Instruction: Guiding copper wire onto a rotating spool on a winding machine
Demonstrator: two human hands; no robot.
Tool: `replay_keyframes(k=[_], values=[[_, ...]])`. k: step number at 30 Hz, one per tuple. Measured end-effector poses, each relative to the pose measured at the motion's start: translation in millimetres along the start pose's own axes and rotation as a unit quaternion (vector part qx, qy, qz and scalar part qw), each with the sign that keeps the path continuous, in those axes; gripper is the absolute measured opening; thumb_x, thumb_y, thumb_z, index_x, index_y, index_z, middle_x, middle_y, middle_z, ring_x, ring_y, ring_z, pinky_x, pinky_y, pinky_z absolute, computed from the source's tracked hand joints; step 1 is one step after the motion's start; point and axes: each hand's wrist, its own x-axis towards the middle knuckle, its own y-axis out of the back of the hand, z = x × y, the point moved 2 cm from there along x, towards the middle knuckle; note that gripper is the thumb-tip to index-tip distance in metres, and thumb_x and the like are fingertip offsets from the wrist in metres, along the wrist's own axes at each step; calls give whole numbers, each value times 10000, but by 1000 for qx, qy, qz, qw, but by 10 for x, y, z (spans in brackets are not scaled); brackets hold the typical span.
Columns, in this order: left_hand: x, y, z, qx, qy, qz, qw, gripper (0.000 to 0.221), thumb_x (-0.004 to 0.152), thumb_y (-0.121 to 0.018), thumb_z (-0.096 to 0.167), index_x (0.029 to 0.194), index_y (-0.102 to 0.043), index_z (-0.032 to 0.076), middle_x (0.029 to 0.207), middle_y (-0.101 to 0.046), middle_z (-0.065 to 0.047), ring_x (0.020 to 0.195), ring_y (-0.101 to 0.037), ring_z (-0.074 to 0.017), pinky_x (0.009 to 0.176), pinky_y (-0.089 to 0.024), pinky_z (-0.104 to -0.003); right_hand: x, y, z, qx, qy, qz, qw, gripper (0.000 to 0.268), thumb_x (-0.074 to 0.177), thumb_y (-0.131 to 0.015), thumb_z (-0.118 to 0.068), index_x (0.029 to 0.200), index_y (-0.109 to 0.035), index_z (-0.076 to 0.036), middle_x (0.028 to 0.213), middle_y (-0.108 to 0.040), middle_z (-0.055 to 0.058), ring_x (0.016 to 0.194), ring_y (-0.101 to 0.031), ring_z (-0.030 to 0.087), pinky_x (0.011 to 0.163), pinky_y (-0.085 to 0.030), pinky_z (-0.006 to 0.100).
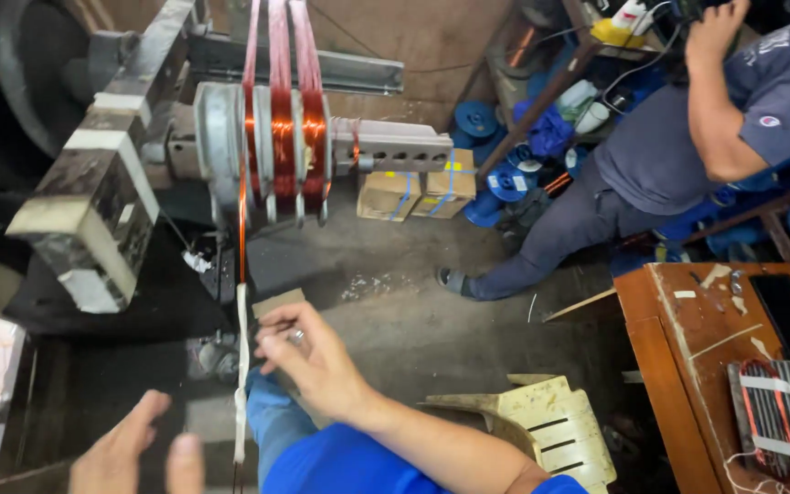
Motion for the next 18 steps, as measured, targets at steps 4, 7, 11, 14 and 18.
replay_keyframes(k=[4, 7, 11, 14, 18], values=[[-337, -685, -499, -166, 165, -59, 970, 914, 834, -721, 217, 1685, -465, 1, 1309, -716, -193, 771, -678, -333, 677, -509, -408, 13, -114, 72, 64, -34, -55, 996, 446, 1150, -544, -313, 1439, -505, 24, 1255, -677, 227, 1147, -702, 268, 931, -629, 371], [-528, -835, -301, -283, 282, -110, 910, 768, 891, -599, 306, 1634, -518, 130, 966, -731, -145, 476, -577, -224, 410, -436, -322, -43, -213, 37, 147, -91, -84, 981, 475, 1216, -438, -341, 1508, -486, 31, 1242, -679, 261, 1127, -716, 328, 985, -628, 404], [-891, -1133, -509, -331, 285, -105, 893, 382, 970, -608, 204, 1287, -803, 118, 459, -559, -134, 377, -482, -168, 435, -395, -266, -96, -236, -54, 259, -108, -107, 954, 641, 1242, -331, -495, 1515, -524, 52, 1162, -718, 258, 1028, -747, 351, 965, -622, 420], [-927, -1166, -620, -241, 257, -80, 932, 308, 991, -570, 281, 1086, -849, 194, 454, -469, -28, 421, -410, -130, 453, -371, -274, -111, -212, -180, 243, -144, -64, 957, 455, 1207, -517, -379, 1414, -617, 14, 1035, -720, 176, 876, -745, 296, 813, -617, 373], [-1346, -1636, -1284, -169, 220, -44, 960, 306, 983, -562, 315, 938, -838, 191, 604, -658, 16, 547, -491, -126, 601, -419, -273, -129, -206, -115, 204, -117, -81, 969, 292, 1178, -603, -259, 1343, -623, -18, 975, -702, 120, 834, -725, 222, 751, -579, 292]])
